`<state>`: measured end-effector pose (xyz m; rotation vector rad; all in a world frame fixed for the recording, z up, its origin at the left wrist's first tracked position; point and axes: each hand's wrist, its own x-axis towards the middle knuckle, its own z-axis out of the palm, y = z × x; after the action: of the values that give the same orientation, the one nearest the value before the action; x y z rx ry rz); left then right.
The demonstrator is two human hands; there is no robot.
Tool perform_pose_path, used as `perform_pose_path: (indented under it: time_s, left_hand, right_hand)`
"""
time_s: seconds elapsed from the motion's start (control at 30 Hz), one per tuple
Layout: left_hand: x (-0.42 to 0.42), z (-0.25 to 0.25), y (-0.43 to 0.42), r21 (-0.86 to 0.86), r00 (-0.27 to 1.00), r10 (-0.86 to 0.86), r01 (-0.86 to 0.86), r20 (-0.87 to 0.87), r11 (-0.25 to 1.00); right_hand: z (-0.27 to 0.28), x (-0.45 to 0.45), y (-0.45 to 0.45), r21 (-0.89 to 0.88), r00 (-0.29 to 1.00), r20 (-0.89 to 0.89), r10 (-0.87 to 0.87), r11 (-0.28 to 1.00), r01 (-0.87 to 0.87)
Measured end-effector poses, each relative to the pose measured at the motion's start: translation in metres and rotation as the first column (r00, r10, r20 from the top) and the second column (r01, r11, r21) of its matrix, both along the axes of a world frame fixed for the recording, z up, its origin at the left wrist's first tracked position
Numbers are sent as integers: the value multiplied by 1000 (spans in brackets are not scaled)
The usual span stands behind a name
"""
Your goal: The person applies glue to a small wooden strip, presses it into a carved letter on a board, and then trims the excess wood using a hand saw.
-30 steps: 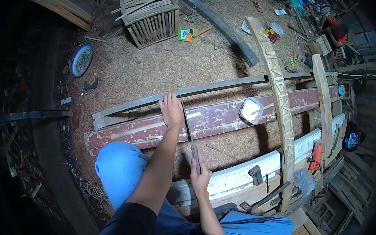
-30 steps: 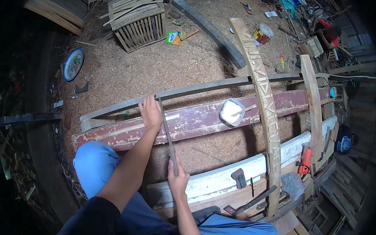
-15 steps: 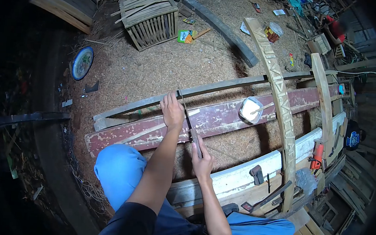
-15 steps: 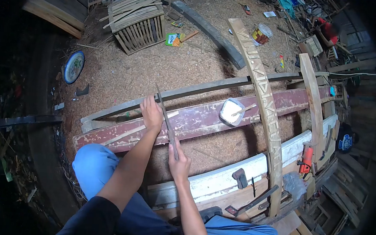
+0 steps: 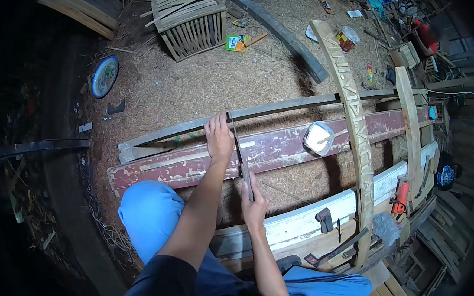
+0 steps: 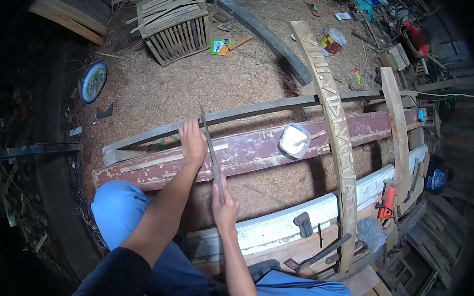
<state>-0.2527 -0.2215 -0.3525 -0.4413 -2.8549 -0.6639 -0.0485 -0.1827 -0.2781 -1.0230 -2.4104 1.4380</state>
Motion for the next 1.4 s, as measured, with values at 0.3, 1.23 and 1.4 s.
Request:
perform_pose_path:
  time_s: [0.3, 1.23, 1.4]
  left_hand:
    - [0, -1, -1, -47, 998, -53, 52, -18, 998]
    - [0, -3, 0, -86, 1000, -30, 30, 0, 996]
    - [-2, -2, 0, -120, 1000, 1, -3, -23, 993]
  right_hand:
    - [13, -7, -6, -54, 994, 108, -11, 998, 17]
    - [4, 4, 2, -41, 997, 68, 27, 999, -24]
    - [9, 35, -8, -57, 999, 40, 16, 998, -13]
